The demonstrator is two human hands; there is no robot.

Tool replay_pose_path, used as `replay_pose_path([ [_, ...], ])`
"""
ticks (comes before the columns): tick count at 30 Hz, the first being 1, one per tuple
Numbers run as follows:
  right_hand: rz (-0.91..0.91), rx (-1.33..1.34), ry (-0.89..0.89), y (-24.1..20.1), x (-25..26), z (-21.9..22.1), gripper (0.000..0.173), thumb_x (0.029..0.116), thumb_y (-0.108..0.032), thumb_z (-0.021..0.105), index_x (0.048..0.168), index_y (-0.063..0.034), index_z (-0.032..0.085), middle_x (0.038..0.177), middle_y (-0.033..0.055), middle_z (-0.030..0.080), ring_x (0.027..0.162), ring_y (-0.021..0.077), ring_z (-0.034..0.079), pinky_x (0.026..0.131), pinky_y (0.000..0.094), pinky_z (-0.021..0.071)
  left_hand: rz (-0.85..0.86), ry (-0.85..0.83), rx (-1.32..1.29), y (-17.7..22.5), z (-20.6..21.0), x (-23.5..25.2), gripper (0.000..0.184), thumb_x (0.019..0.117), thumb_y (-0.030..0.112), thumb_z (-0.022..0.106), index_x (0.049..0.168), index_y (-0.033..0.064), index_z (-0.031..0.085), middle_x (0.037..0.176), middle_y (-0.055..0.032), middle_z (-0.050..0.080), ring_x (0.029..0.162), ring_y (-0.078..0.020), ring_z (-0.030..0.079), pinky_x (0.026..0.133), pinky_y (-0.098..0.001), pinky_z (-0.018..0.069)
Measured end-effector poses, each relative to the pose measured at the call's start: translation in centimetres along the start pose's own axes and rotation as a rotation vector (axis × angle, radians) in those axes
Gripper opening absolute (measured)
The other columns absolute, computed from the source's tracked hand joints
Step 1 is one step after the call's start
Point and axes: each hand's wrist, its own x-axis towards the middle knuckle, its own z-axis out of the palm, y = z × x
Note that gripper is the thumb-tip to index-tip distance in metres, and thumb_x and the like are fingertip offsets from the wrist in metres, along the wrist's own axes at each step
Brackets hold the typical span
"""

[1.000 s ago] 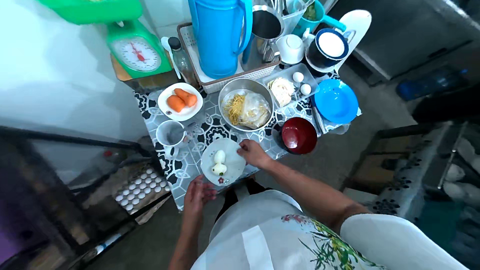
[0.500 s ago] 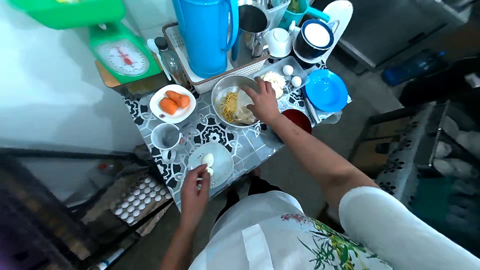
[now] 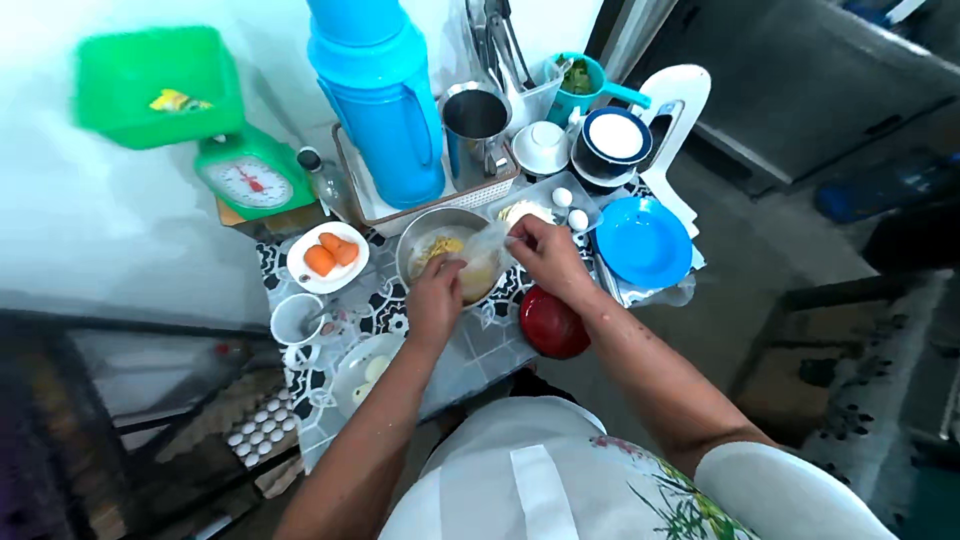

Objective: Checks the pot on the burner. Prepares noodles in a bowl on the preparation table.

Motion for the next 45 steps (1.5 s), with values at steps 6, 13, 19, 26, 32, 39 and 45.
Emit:
replay_pose_path([
  [6, -0.186, 0.036, 0.052, 4.7, 0.1, -6.9, 0.026, 0.0941, -0.006, 0.065, 0.118, 0.002, 0.064, 0.118, 0.0182, 0.065, 0.103, 0.0261, 0.067, 0.087, 0.042, 0.0585, -0.148, -0.001, 0.004, 5.0, 0.9, 1.8, 0.042, 0.0969, -0.003, 0.055, 0.137, 0.0065, 0.065, 0.146, -0.0204, 0.057, 0.113, -0.0393, 0.069, 0.091, -0.0571, 0.0564],
  [13, -0.235, 0.203, -0.242, 4.2, 1.4, -1.2, 0.017, 0.0984, 0.001, 0.056, 0.108, 0.004, 0.07, 0.1, 0.0163, 0.072, 0.086, 0.0244, 0.071, 0.08, 0.042, 0.0594, -0.279, -0.029, -0.062, 11.4, 1.9, 0.6, 0.051, 0.0962, 0.002, 0.059, 0.147, 0.0005, 0.053, 0.164, -0.0168, 0.034, 0.11, -0.0347, 0.07, 0.089, -0.0514, 0.0583],
  [19, 0.002, 0.48, -0.327, 4.0, 2.7, 2.8, 0.056, 0.109, -0.029, 0.048, 0.159, -0.0072, 0.035, 0.161, 0.0144, 0.041, 0.146, 0.0202, 0.043, 0.121, 0.0384, 0.0359, 0.126, 0.098, -0.065, 15.3, 6.4, -3.8, 0.047, 0.0932, -0.003, 0.058, 0.14, 0.003, 0.061, 0.148, -0.016, 0.057, 0.089, -0.0301, 0.076, 0.07, -0.0439, 0.0626],
  [26, -0.185, 0.326, -0.395, 4.1, 6.7, 1.0, 0.078, 0.1051, -0.042, 0.049, 0.167, -0.0125, 0.012, 0.173, 0.0115, 0.014, 0.157, 0.0184, 0.02, 0.127, 0.0414, 0.0241, 0.249, 0.226, -0.249, 13.0, 8.1, -7.7, 0.04, 0.0943, -0.003, 0.06, 0.133, 0.006, 0.067, 0.145, -0.0159, 0.059, 0.103, -0.0296, 0.074, 0.078, -0.0428, 0.0633],
  [32, -0.262, -0.163, -0.794, 3.2, 8.3, 4.3, 0.108, 0.0814, -0.036, 0.087, 0.166, -0.0159, 0.022, 0.169, 0.0218, 0.022, 0.154, 0.0402, 0.027, 0.122, 0.0612, 0.0281, -0.263, 0.075, -0.242, 4.8, 6.5, -9.4, 0.037, 0.1025, 0.015, 0.055, 0.138, 0.0081, 0.064, 0.156, -0.0191, 0.045, 0.114, -0.0344, 0.068, 0.093, -0.0491, 0.058],
  [39, 0.025, -0.701, -0.755, 1.7, 7.2, 13.8, 0.118, 0.0783, -0.054, 0.082, 0.166, -0.0145, 0.013, 0.16, 0.0342, 0.028, 0.14, 0.0579, 0.037, 0.099, 0.08, 0.0379, -0.386, 0.096, -0.297, 2.2, 7.7, -11.2, 0.037, 0.1027, 0.016, 0.053, 0.138, 0.0109, 0.064, 0.155, -0.0177, 0.048, 0.114, -0.0322, 0.068, 0.093, -0.0457, 0.0579],
  [45, -0.031, -0.762, -0.623, 1.6, 8.6, 16.3, 0.095, 0.0785, -0.038, 0.084, 0.153, -0.0013, 0.039, 0.145, 0.0325, 0.05, 0.132, 0.0521, 0.05, 0.099, 0.0723, 0.0444, -0.341, 0.135, -0.309, 1.0, 10.1, -12.3, 0.036, 0.1013, 0.011, 0.054, 0.136, 0.0078, 0.065, 0.15, -0.0186, 0.053, 0.121, -0.0356, 0.065, 0.097, -0.0486, 0.0562],
])
